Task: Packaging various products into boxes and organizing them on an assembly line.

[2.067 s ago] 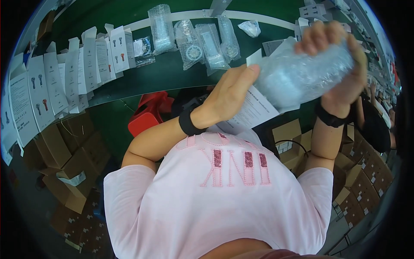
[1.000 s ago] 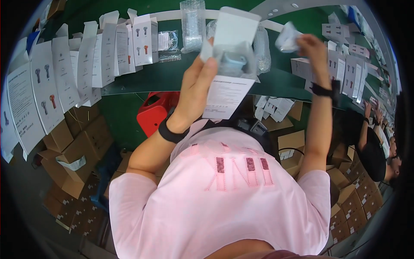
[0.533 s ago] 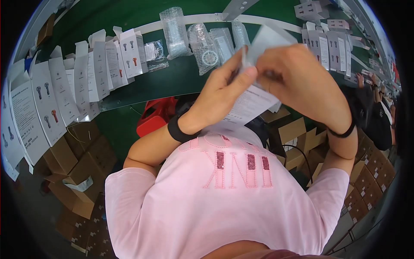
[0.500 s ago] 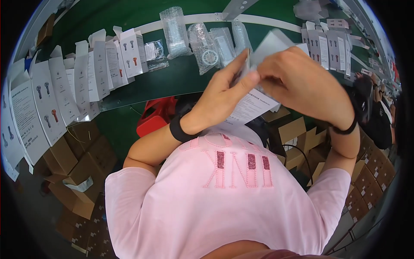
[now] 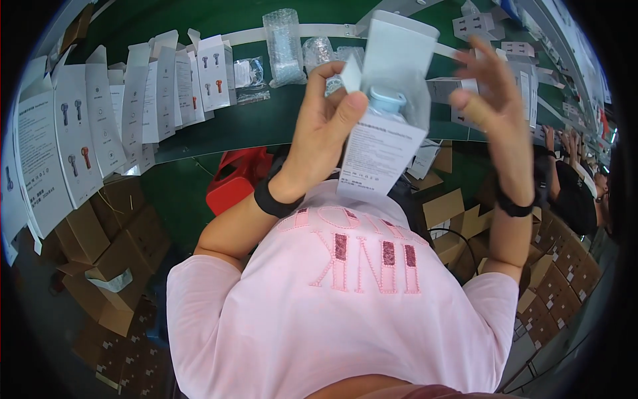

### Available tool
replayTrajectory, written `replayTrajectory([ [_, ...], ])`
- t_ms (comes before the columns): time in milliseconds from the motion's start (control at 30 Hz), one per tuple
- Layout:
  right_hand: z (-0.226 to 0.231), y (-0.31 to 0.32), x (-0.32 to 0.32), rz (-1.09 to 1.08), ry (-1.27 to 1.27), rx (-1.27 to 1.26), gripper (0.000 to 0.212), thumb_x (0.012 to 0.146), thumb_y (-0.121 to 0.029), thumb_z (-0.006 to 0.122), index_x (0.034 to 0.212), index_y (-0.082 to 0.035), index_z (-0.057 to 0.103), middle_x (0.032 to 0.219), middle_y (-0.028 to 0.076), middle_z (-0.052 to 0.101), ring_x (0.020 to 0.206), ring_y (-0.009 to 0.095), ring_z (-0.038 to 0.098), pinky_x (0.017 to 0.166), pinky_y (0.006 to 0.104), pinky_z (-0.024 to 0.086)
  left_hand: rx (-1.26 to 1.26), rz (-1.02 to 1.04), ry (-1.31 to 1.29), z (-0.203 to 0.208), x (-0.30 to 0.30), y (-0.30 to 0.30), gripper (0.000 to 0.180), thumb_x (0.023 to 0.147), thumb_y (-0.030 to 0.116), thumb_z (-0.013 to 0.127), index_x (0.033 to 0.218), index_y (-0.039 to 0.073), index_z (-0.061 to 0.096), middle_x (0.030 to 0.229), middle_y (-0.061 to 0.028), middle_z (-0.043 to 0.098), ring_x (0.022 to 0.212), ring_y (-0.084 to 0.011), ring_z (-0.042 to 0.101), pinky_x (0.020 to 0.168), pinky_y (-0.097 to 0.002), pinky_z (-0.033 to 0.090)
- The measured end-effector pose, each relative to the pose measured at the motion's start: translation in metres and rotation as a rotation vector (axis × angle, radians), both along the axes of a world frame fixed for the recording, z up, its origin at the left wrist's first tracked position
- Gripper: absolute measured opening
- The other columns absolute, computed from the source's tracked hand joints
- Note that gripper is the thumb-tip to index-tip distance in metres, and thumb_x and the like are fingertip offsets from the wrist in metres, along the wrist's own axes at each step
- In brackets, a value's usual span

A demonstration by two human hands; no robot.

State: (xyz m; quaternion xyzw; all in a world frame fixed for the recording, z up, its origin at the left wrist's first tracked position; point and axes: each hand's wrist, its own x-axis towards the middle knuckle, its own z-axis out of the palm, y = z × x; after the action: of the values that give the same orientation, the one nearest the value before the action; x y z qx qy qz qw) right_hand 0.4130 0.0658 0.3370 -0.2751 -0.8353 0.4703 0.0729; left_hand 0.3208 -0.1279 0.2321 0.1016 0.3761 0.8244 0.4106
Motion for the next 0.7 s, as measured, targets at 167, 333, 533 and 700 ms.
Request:
replayTrajectory([
  [167,-0.063,-0.036,0.023,0.0,-0.122,-0.766,0.081,0.076,-0.033,0.074,0.139,0.003,0.036,0.134,0.016,0.05,0.123,0.026,0.048,0.104,0.0349,0.036,-0.095,-0.34,0.331,-0.004,-0.001,-0.01,0.041,0.092,0.023,0.063,0.126,0.004,0.051,0.121,-0.0081,0.055,0.104,-0.0138,0.055,0.087,-0.0292,0.048],
  [333,-0.065,-0.019,0.036,0.253,0.292,-0.644,0.057,0.088,-0.031,0.062,0.133,0.003,0.048,0.122,0.014,0.059,0.111,0.022,0.056,0.099,0.0339,0.039,-0.077,-0.422,0.405,-0.01,-0.012,-0.007,0.041,0.085,0.017,0.07,0.122,0.005,0.058,0.12,-0.0086,0.054,0.104,-0.0168,0.056,0.086,-0.0291,0.05],
  [533,-0.046,-0.015,0.041,0.237,0.058,-0.329,0.04,0.095,-0.028,0.053,0.122,0.0,0.061,0.128,0.017,0.056,0.116,0.023,0.054,0.095,0.033,0.044,-0.127,-0.396,0.306,-0.021,-0.001,0.002,0.062,0.077,0.022,0.079,0.128,0.008,0.046,0.125,-0.0139,0.051,0.106,-0.0225,0.056,0.085,-0.0338,0.051],
  [700,-0.043,-0.014,0.045,0.34,0.068,-0.179,0.029,0.091,-0.011,0.057,0.12,-0.006,0.064,0.12,0.016,0.059,0.108,0.027,0.058,0.093,0.0336,0.044,-0.113,-0.449,0.258,-0.025,-0.002,0.011,0.065,0.075,0.02,0.081,0.128,0.009,0.045,0.126,-0.0155,0.052,0.107,-0.0234,0.056,0.087,-0.0345,0.051],
])
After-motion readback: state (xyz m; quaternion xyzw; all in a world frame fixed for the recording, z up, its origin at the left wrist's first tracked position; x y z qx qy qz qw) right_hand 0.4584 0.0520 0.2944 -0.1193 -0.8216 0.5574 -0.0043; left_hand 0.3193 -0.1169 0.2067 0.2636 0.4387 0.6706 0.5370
